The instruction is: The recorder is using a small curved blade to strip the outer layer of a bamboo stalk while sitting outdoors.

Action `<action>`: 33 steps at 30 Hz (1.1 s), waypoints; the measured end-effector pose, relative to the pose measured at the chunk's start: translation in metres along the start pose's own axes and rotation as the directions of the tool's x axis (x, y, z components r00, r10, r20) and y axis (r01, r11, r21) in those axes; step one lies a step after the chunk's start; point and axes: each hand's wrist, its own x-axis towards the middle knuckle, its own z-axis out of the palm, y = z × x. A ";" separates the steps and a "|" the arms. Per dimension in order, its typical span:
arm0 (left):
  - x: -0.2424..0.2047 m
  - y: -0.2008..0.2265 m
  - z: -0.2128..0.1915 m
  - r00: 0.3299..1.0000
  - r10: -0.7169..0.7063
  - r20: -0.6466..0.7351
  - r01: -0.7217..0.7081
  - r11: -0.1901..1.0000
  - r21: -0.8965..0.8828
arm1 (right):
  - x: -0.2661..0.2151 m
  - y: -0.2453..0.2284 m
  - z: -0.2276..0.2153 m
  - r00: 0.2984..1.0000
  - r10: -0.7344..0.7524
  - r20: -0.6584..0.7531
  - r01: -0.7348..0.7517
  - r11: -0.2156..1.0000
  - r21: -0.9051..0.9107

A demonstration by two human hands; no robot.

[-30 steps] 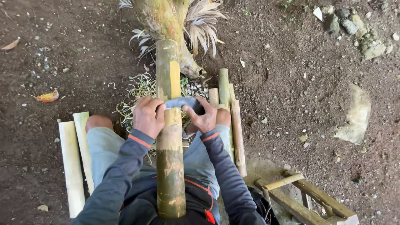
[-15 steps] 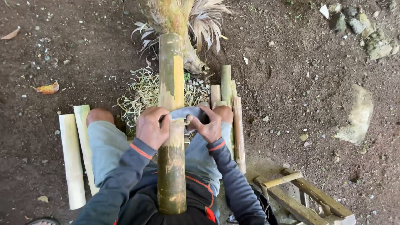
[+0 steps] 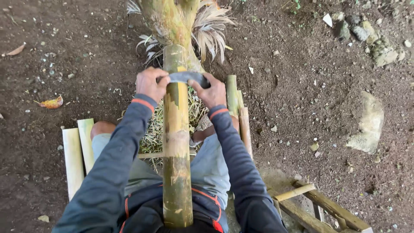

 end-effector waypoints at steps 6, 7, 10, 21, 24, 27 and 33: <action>0.045 -0.033 0.022 0.997 0.043 -0.067 -0.044 0.999 -0.014 | 0.042 -0.005 0.012 0.996 0.011 -0.083 -0.022 0.991 -0.134; 0.042 -0.033 0.021 0.997 0.036 -0.063 -0.037 0.999 -0.014 | 0.039 -0.005 0.013 0.997 0.016 -0.077 -0.027 0.990 -0.135; 0.040 -0.033 0.023 0.998 0.020 -0.059 -0.021 1.000 -0.010 | 0.035 -0.005 0.014 0.996 0.029 -0.088 -0.038 0.994 -0.106; -0.030 0.023 -0.011 0.998 -0.070 -0.007 0.070 0.996 -0.053 | -0.032 -0.016 -0.009 0.998 -0.001 -0.056 -0.001 0.999 -0.045; -0.049 0.036 -0.021 0.996 -0.086 0.017 0.087 0.995 -0.057 | -0.049 -0.018 -0.013 0.998 0.005 -0.057 -0.013 0.988 -0.154; -0.079 0.053 -0.034 0.987 -0.146 0.065 0.153 0.981 -0.122 | -0.075 -0.012 -0.024 0.996 -0.083 -0.029 0.083 0.996 -0.013; -0.098 0.076 -0.048 0.927 -0.330 0.178 0.353 0.929 -0.112 | -0.092 -0.016 -0.039 0.986 -0.096 0.137 0.097 0.995 0.002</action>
